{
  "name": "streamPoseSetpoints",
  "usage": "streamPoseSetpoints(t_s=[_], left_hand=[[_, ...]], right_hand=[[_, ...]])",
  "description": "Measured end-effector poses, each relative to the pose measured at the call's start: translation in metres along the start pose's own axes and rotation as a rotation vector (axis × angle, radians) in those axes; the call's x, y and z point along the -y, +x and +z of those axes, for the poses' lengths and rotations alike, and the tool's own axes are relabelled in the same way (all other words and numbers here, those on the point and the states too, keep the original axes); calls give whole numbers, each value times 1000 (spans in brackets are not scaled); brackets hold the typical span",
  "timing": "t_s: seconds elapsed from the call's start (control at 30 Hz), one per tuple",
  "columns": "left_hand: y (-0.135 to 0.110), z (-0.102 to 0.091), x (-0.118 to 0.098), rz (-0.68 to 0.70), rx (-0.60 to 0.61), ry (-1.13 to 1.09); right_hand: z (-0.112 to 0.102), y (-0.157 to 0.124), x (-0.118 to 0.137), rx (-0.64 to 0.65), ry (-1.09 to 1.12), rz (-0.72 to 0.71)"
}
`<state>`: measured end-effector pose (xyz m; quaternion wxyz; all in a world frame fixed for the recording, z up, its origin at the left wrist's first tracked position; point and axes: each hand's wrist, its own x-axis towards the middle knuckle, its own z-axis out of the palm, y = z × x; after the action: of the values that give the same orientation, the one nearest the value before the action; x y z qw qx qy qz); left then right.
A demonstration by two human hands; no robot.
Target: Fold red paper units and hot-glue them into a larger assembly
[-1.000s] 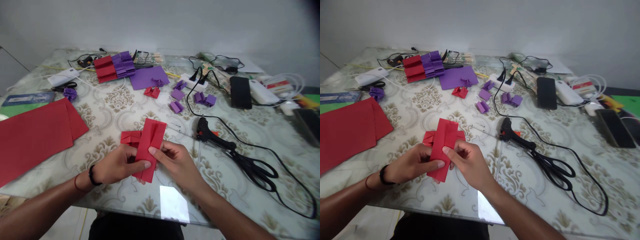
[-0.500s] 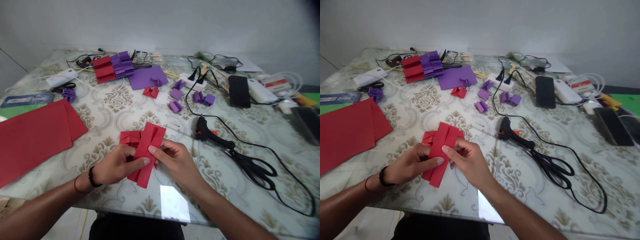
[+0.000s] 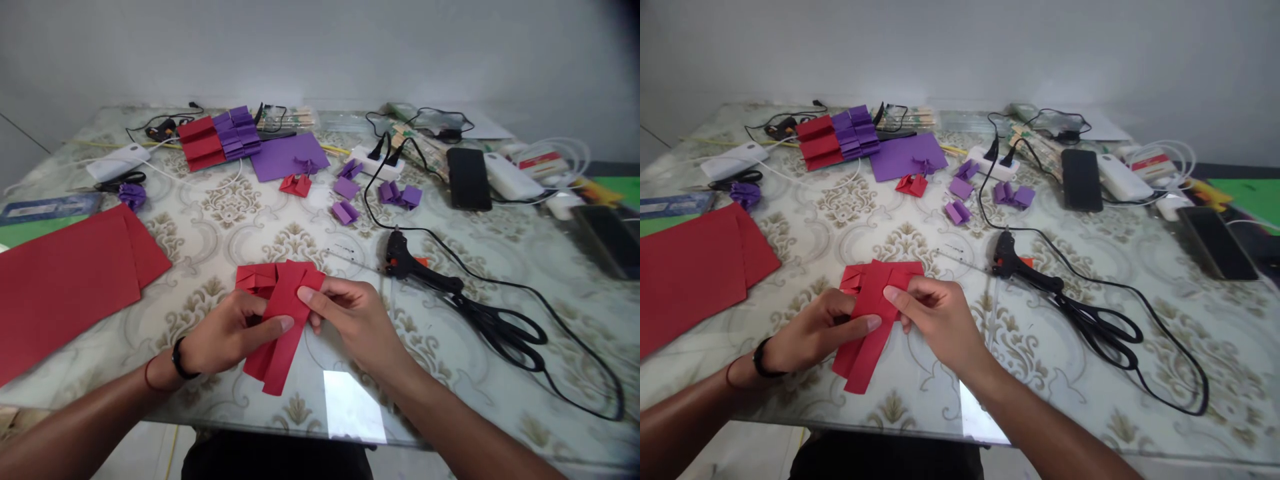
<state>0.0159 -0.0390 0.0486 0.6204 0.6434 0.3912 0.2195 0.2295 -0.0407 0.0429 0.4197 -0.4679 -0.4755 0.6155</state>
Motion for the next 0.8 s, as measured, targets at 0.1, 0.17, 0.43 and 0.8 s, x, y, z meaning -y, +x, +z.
streamPoseSetpoints(t_s=[0.1, 0.17, 0.43, 0.8], left_hand=[[0, -1, 0, -6, 4, -5], [0, -2, -1, -1, 6, -4], [0, -3, -6, -29, 35, 13], [1, 0, -6, -19, -5, 107]], right_hand=[[-1, -1, 2, -2, 11, 10], [-2, -2, 4, -10, 10, 5], [-3, 0, 5, -17, 29, -15], [2, -3, 6, 24, -26, 16]])
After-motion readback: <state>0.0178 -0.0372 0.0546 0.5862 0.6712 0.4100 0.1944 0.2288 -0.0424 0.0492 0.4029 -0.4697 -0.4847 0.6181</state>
